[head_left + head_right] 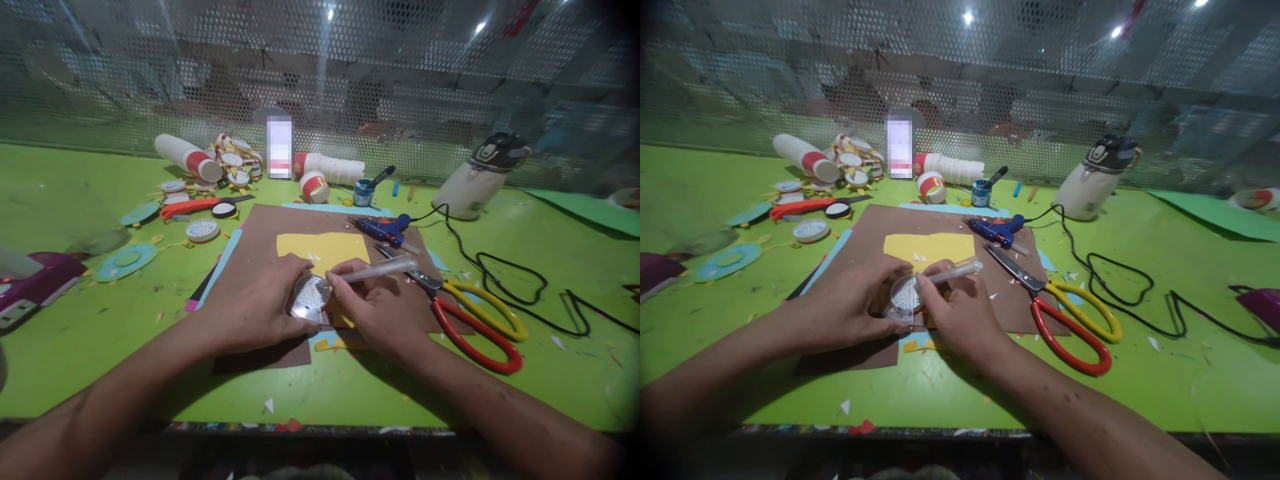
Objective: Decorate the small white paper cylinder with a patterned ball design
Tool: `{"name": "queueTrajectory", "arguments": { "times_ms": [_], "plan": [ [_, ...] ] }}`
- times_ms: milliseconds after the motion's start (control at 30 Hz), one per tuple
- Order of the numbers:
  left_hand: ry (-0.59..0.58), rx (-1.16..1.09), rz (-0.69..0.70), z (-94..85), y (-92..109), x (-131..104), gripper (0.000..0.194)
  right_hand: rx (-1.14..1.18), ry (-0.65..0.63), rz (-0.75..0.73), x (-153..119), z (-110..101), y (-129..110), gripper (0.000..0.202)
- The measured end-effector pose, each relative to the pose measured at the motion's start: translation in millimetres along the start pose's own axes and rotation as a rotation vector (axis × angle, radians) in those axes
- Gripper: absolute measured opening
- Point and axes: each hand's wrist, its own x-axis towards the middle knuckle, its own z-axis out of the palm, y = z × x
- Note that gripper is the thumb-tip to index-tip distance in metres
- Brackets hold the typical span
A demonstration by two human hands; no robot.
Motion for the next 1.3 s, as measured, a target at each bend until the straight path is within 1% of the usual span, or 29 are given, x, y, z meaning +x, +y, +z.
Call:
{"name": "queueTrajectory", "arguments": {
  "times_ms": [300, 600, 900, 1100, 1300],
  "plan": [
    [0.005, -0.003, 0.01, 1.5, -0.8, 0.7, 0.054, -0.021, 0.024, -0.027, -1.6, 1.9, 2.4, 0.017],
    [0.01, 0.019, 0.01, 1.1, -1.2, 0.8, 0.057, -0.038, -0.006, -0.033, -0.8, 0.8, 2.9, 0.017],
    [0.012, 0.002, 0.005, 1.7, -0.7, 0.4, 0.057, -0.035, -0.004, -0.053, -0.9, 2.3, 5.1, 0.018],
    [0.013, -0.012, 0.009, -0.7, 1.6, 0.8, 0.056, -0.006, -0.007, -0.033, -1.4, 3.1, 4.3, 0.016],
    [0.007, -0.001, 0.009, -1.9, 3.3, 0.8, 0.055, -0.061, 0.01, -0.058, -1.6, 1.1, 2.5, 0.015]
  ]
}}
